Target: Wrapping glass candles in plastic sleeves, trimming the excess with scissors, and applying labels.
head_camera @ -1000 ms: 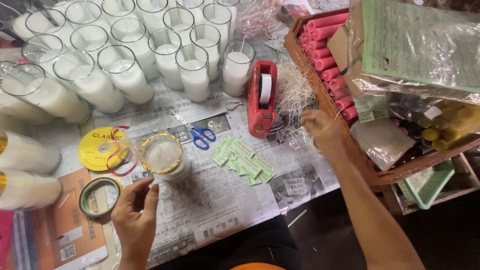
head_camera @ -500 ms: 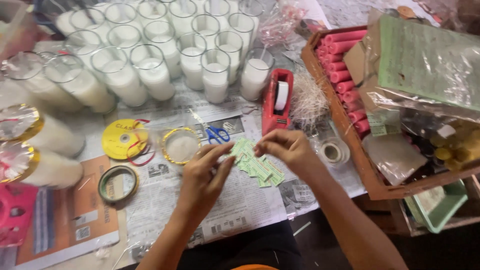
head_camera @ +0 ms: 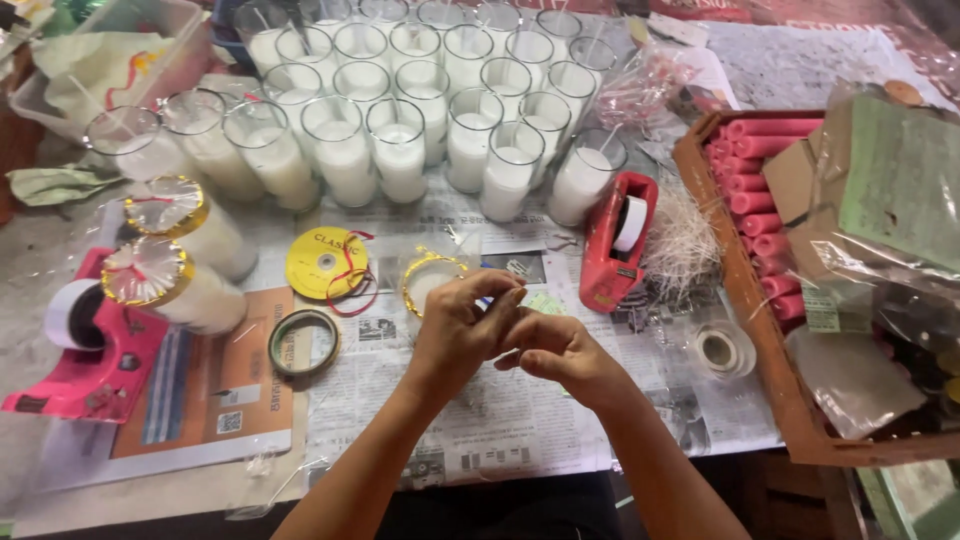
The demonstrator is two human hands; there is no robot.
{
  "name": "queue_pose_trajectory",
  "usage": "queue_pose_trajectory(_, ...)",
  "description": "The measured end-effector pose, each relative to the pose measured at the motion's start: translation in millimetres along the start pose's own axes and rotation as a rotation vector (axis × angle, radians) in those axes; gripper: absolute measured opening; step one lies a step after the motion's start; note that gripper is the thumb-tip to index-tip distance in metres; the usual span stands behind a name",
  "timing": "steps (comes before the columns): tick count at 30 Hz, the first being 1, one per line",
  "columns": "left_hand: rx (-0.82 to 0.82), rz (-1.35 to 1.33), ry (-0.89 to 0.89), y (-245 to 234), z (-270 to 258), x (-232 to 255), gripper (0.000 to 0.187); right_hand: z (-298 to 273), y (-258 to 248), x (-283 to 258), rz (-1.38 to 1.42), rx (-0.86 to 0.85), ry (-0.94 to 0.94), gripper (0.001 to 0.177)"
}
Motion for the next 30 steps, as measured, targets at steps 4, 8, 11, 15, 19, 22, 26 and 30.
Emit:
queue_pose_trajectory(4,0.022,0.043,0.041,0,0,0,0.004,12,21,-13,-0.038,-0.003,0.053,0.023)
queue_pose_trajectory(8,0.083,0.096,0.153,-15,-31,14,0.022,12,6,-19,-0.185,0.254,0.055,0.027)
queue_pose_trajectory(11,0.25,0.162,0.132,-45,-54,-13,0.023,13,-25,-14,-0.507,0.347,0.104,0.027)
queue_pose_trajectory(15,0.445,0.407,0.311,-90,-37,4,0.028,32,-24,0,-0.77,0.157,0.162,0.072)
queue_pose_trajectory(19,0.241,0.671,0.437,-96,6,13,0.047,58,7,-1,-0.941,-0.028,0.211,0.089)
queue_pose_trajectory(22,0.05,0.85,0.414,-94,31,-1,0.054,63,6,7,-0.961,-0.024,0.257,0.094)
queue_pose_trajectory(26,-0.087,0.638,0.296,-115,35,-1,0.011,67,1,6,-0.856,-0.062,0.233,0.093)
queue_pose_trajectory(30,-0.08,-0.068,0.004,-145,17,-11,0.038,59,-17,10,-0.834,-0.07,0.267,0.097)
Point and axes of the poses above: each hand's wrist, its own z-axis towards the middle knuckle, its own y-axis out of the palm, x = y × z, the point moved 2 cm from there along z, towards the middle knuckle, and after that the axes turned 11 degrees about -y, right-handed, at the moved point
